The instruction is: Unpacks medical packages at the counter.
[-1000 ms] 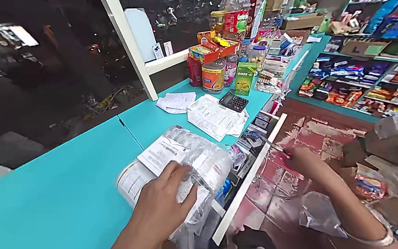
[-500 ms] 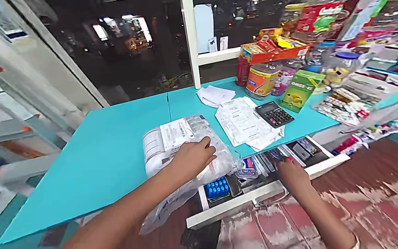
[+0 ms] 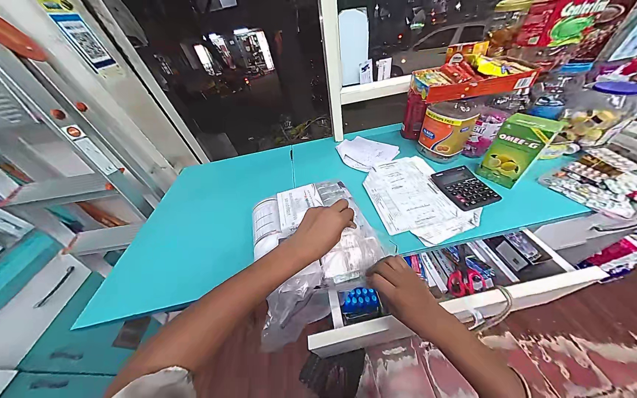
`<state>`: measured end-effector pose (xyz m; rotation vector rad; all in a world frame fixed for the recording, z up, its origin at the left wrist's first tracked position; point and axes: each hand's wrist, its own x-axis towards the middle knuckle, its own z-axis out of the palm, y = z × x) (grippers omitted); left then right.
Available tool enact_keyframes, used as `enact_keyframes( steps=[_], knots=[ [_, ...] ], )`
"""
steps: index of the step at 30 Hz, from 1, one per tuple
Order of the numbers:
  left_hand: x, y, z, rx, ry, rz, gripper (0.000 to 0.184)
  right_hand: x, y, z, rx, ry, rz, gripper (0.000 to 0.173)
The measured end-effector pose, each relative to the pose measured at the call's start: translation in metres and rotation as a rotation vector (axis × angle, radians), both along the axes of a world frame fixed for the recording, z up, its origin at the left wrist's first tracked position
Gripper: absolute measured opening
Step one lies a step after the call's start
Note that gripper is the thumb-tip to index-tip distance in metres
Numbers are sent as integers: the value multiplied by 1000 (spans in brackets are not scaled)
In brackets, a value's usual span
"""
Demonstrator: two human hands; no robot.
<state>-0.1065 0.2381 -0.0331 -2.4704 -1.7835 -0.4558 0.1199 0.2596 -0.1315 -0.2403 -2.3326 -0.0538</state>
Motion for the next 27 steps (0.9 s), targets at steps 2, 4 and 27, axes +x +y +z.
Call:
enact_keyframes(
  steps=[2, 4, 27],
  knots=[
    [-5, 10, 2, -16, -22, 54, 27, 5, -10, -10, -18, 13, -42, 12],
    [-13, 19, 3, -20, -28, 96, 27, 11, -24, -22, -58, 12, -75, 10],
    [-29, 58, 4, -91, 82, -88, 32, 32, -6, -23, 62, -80, -150, 17]
  ],
)
